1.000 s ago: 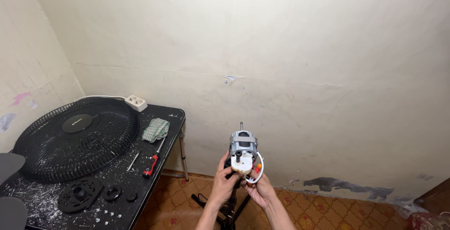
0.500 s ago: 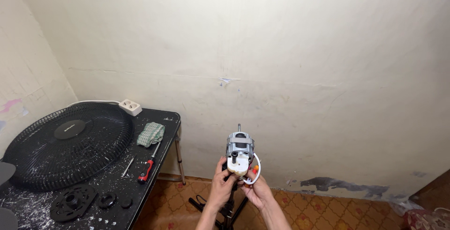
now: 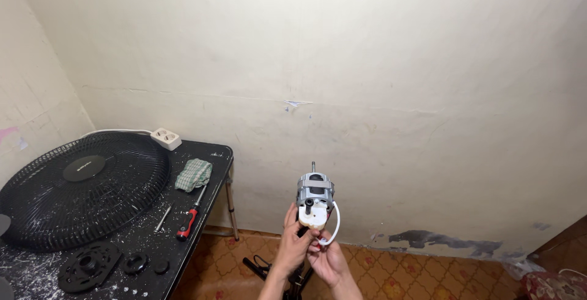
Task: The person disassembles a fan motor by removing the outer casing and then uses a screwdriver to loosen screws on the motor assembly. The person handles the motor housing, fan blades, and internal components while working on a table.
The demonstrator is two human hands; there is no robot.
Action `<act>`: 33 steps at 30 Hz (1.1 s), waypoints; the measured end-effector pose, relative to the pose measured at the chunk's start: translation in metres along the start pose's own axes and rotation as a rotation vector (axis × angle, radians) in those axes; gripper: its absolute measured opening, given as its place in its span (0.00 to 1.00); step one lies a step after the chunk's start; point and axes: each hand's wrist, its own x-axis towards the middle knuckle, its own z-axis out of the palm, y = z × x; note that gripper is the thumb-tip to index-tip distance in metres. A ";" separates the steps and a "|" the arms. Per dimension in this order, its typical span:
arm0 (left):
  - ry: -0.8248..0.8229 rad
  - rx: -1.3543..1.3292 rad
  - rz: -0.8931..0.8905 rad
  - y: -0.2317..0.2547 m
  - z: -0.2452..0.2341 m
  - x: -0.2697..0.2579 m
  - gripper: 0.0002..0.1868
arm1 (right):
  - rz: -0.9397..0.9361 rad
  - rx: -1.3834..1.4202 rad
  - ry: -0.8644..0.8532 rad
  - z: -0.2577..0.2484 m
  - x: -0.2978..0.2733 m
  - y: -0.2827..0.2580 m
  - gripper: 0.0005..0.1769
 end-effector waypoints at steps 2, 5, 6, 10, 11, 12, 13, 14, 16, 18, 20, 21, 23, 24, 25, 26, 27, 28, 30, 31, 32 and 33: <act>0.037 -0.026 0.030 0.003 0.005 -0.002 0.30 | -0.078 0.017 0.074 -0.005 0.002 0.008 0.14; 0.058 -0.075 0.048 0.007 0.004 -0.003 0.33 | -0.114 0.065 0.057 -0.011 0.007 0.015 0.14; 0.059 -0.093 0.052 0.008 0.003 -0.003 0.34 | -0.107 0.090 0.050 -0.013 0.007 0.017 0.14; -0.016 0.002 0.028 0.009 -0.002 -0.003 0.30 | -0.086 0.072 -0.009 -0.022 0.010 0.017 0.15; -0.030 -0.011 0.023 0.009 -0.003 -0.003 0.30 | -0.087 0.037 -0.007 -0.024 0.009 0.015 0.12; -0.044 -0.024 0.018 0.009 -0.004 -0.004 0.30 | -0.088 0.001 -0.004 -0.023 0.008 0.012 0.10; -0.073 -0.019 0.003 0.009 -0.007 -0.003 0.30 | -0.088 -0.035 -0.002 -0.017 0.007 0.011 0.08; -0.101 -0.014 -0.011 0.009 -0.012 -0.001 0.29 | -0.069 -0.135 0.047 -0.005 0.004 0.012 0.11; -0.181 0.013 -0.030 0.008 -0.024 0.006 0.29 | -0.034 -0.336 0.147 0.024 -0.005 0.005 0.20; -0.284 0.054 -0.043 0.012 -0.040 0.007 0.30 | 0.038 -0.535 0.328 0.051 -0.016 -0.009 0.18; -0.321 0.088 0.003 0.017 -0.047 0.008 0.28 | 0.075 -0.670 0.389 0.063 -0.025 -0.025 0.16; -0.338 0.105 0.025 0.019 -0.049 0.007 0.27 | 0.080 -0.705 0.361 0.064 -0.031 -0.037 0.17; -0.283 0.166 0.041 0.021 -0.047 0.005 0.26 | 0.032 -0.772 0.315 0.064 -0.043 -0.055 0.19; -0.256 0.196 0.047 0.022 -0.045 0.003 0.26 | -0.022 -0.804 0.297 0.065 -0.051 -0.064 0.21; -0.239 0.198 0.043 0.024 -0.044 0.001 0.27 | -0.076 -0.836 0.279 0.067 -0.058 -0.073 0.23; -0.221 0.200 0.040 0.025 -0.043 0.000 0.27 | -0.072 -0.898 0.284 0.070 -0.064 -0.080 0.22; -0.206 0.203 0.037 0.027 -0.043 0.001 0.28 | -0.070 -0.958 0.289 0.074 -0.069 -0.087 0.21; -0.217 0.220 0.023 0.029 -0.043 0.001 0.26 | -0.068 -1.019 0.294 0.080 -0.074 -0.092 0.20; -0.239 0.253 -0.003 0.029 -0.043 0.005 0.23 | -0.175 -1.451 0.125 0.095 -0.082 -0.097 0.17; -0.230 0.289 -0.017 0.027 -0.042 0.005 0.24 | -0.225 -1.664 0.026 0.107 -0.084 -0.095 0.15; -0.221 0.326 -0.031 0.023 -0.040 0.006 0.24 | -0.191 -1.823 0.069 0.121 -0.086 -0.093 0.15; -0.209 0.364 -0.046 0.016 -0.040 0.005 0.25 | -0.152 -1.981 0.109 0.138 -0.088 -0.091 0.15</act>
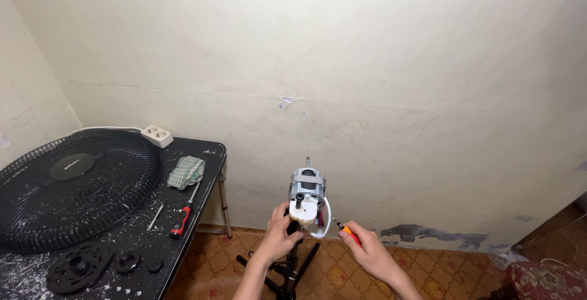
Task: The person disassembles a fan motor by removing the outer casing and then uses a screwdriver to loosen screws on the motor assembly. The person handles the motor housing, fan blades, and internal components while working on a table.
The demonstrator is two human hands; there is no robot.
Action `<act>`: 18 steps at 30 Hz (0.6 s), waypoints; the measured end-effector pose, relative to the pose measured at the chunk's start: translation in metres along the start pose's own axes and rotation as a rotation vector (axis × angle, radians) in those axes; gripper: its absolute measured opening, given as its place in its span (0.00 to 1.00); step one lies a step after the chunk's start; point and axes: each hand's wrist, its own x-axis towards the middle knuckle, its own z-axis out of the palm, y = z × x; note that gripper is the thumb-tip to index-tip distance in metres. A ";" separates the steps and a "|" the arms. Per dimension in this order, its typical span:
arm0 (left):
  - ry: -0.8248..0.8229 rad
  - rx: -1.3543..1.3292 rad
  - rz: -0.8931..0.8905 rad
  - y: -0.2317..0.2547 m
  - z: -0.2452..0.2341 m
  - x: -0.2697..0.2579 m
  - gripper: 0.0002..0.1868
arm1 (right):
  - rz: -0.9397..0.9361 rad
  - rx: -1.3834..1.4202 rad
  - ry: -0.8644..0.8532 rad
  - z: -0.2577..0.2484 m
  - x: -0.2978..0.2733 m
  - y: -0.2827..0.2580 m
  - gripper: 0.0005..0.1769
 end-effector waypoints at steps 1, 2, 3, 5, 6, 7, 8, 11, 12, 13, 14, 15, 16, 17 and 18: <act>0.033 -0.006 0.053 -0.007 0.005 0.000 0.20 | 0.035 -0.160 -0.013 -0.005 -0.002 -0.016 0.15; 0.068 -0.010 0.107 -0.015 0.011 0.001 0.15 | 0.032 -0.181 -0.041 -0.008 -0.003 -0.032 0.15; 0.102 -0.014 0.161 -0.022 0.015 0.004 0.10 | 0.029 -0.202 -0.068 -0.011 -0.004 -0.046 0.15; 0.083 -0.019 0.219 -0.032 0.011 0.013 0.10 | 0.008 -0.195 -0.091 -0.010 -0.001 -0.066 0.15; 0.075 -0.030 0.245 -0.031 0.013 0.014 0.10 | -0.008 -0.176 -0.094 -0.009 0.000 -0.071 0.15; 0.061 -0.071 0.209 -0.027 0.014 0.014 0.18 | -0.023 -0.158 -0.097 -0.010 0.001 -0.072 0.15; 0.046 -0.107 0.174 -0.021 0.008 0.015 0.26 | -0.013 -0.150 -0.099 -0.010 0.003 -0.072 0.14; -0.021 -0.125 0.039 0.005 -0.008 0.013 0.42 | -0.013 -0.097 -0.081 -0.009 0.011 -0.056 0.13; -0.047 -0.115 -0.013 0.012 -0.012 0.013 0.47 | -0.033 -0.060 -0.058 -0.007 0.015 -0.046 0.12; -0.060 -0.111 -0.037 0.018 -0.015 0.013 0.47 | -0.052 -0.023 -0.036 -0.005 0.020 -0.035 0.12; -0.074 -0.109 -0.063 0.022 -0.017 0.012 0.48 | -0.016 0.139 0.008 -0.001 0.023 -0.022 0.11; -0.088 -0.106 -0.089 0.023 -0.018 0.011 0.49 | 0.020 0.301 0.053 0.003 0.026 -0.010 0.10; -0.086 -0.118 -0.070 0.023 -0.019 0.010 0.48 | 0.058 0.463 0.099 0.007 0.029 0.003 0.10; -0.084 -0.129 -0.052 0.021 -0.020 0.010 0.47 | 0.114 0.624 0.127 0.013 0.031 0.014 0.11; -0.081 -0.140 -0.032 0.018 -0.020 0.010 0.46 | 0.169 0.785 0.155 0.017 0.035 0.023 0.13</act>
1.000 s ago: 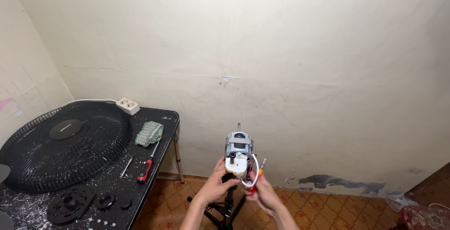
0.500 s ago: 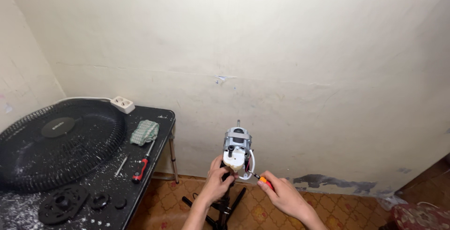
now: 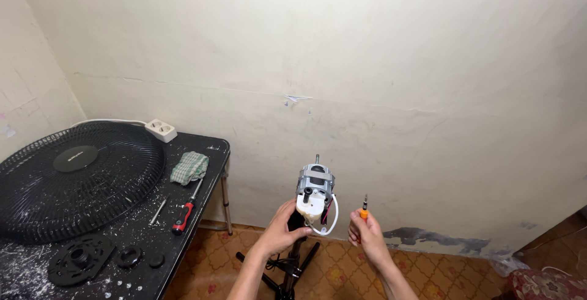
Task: The person disassembles a fan motor by removing the outer casing and then uses a screwdriver to loosen screws on the motor assembly. The person handles the motor housing, fan blades, and internal components while working on a table.
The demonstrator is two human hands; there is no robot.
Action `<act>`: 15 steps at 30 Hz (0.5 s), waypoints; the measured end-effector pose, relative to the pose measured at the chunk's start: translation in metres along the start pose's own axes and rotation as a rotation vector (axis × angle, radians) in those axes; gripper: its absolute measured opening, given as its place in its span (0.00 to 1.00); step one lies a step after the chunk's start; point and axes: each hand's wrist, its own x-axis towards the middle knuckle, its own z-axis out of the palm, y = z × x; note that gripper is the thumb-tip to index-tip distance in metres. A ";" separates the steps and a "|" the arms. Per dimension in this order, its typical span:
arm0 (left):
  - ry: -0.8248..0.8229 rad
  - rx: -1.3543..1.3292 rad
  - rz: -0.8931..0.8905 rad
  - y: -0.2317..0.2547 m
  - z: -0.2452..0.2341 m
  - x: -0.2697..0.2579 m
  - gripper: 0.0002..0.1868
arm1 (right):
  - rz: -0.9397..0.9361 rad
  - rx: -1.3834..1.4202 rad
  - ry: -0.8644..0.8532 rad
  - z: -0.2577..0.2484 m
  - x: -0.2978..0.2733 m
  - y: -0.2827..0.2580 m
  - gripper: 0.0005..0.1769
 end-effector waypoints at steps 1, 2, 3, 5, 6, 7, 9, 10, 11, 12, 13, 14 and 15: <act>-0.007 -0.023 0.004 -0.004 0.000 -0.001 0.44 | 0.055 0.159 0.036 -0.001 0.004 0.009 0.14; -0.013 -0.044 0.009 -0.008 -0.002 -0.001 0.42 | 0.116 0.165 0.026 -0.001 0.008 0.016 0.14; -0.020 -0.065 0.015 -0.011 -0.003 0.000 0.40 | 0.178 0.170 0.017 0.001 0.010 0.023 0.15; -0.044 -0.097 0.057 -0.019 -0.008 0.000 0.32 | 0.267 0.177 -0.021 0.005 0.010 0.033 0.15; -0.056 -0.113 0.080 -0.022 -0.009 0.001 0.29 | 0.293 0.178 -0.050 0.010 0.010 0.038 0.14; -0.036 -0.104 0.101 -0.023 -0.009 0.000 0.29 | 0.318 0.178 -0.079 0.016 0.010 0.042 0.14; 0.006 -0.082 0.142 -0.024 -0.009 -0.004 0.28 | 0.326 0.206 -0.062 0.025 0.011 0.048 0.14; 0.045 -0.044 0.137 -0.023 -0.007 -0.004 0.28 | 0.329 0.219 -0.054 0.028 0.012 0.051 0.14; 0.084 -0.006 0.131 -0.022 -0.004 -0.005 0.29 | 0.327 0.247 -0.068 0.029 0.013 0.054 0.13; 0.124 0.030 0.127 -0.020 0.000 -0.005 0.29 | 0.323 0.274 -0.081 0.030 0.013 0.057 0.13; 0.178 0.042 0.149 -0.019 0.005 -0.006 0.31 | 0.319 0.300 -0.095 0.030 0.014 0.060 0.13; 0.232 0.055 0.171 -0.017 0.010 -0.007 0.34 | 0.319 0.326 -0.093 0.030 0.014 0.063 0.13; 0.286 0.067 0.193 -0.016 0.013 -0.009 0.36 | 0.318 0.351 -0.092 0.031 0.014 0.064 0.13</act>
